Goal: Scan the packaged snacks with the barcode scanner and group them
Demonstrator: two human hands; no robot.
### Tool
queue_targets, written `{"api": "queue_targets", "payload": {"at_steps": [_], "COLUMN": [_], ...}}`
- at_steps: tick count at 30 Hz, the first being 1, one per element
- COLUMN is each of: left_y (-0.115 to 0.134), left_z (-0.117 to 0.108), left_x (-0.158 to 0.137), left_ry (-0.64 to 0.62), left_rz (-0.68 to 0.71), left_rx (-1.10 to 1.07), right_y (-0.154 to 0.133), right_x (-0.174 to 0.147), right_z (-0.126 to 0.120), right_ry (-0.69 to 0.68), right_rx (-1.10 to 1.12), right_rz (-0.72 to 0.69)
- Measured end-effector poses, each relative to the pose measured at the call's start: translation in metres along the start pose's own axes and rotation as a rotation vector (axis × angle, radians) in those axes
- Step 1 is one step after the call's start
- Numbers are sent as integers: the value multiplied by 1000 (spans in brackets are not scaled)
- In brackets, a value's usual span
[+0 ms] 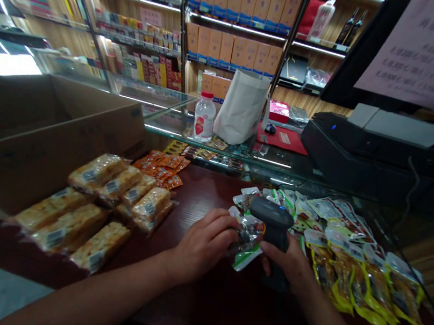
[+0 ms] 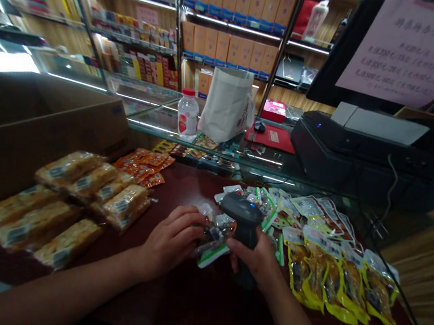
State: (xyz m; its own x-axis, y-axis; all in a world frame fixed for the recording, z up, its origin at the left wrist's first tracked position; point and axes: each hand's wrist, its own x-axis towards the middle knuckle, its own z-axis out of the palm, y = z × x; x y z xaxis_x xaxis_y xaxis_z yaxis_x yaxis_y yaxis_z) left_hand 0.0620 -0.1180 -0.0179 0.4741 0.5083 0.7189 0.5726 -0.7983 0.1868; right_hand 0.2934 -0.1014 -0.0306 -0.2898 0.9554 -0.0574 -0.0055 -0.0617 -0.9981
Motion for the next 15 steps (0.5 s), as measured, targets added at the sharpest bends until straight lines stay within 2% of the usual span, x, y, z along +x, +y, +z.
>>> {"api": "queue_targets", "payload": {"at_steps": [3, 6, 7, 9, 11, 13, 15], "left_y": [-1, -5, -7, -9, -11, -13, -14], "left_z": [6, 9, 9, 7, 4, 1, -1], "left_x": [-1, 0, 1, 4, 6, 7, 6], "left_ry": [53, 80, 44, -107, -298, -393, -381], "left_rz": [-108, -416, -539, -747, -851, -890, -928], "left_rx": [-139, -412, -573, -968, -1327, -1529, -1576], "right_y": [1, -3, -4, -7, -9, -10, -9], "right_x": [-1, -3, -3, -3, -3, -2, -1], "right_z": [0, 0, 0, -1, -3, -5, -6], "right_ry": [38, 61, 70, 87, 107, 114, 107], "right_rx": [3, 54, 74, 105, 110, 101, 101], "right_rz": [-4, -39, -45, -50, -50, -46, -35]}}
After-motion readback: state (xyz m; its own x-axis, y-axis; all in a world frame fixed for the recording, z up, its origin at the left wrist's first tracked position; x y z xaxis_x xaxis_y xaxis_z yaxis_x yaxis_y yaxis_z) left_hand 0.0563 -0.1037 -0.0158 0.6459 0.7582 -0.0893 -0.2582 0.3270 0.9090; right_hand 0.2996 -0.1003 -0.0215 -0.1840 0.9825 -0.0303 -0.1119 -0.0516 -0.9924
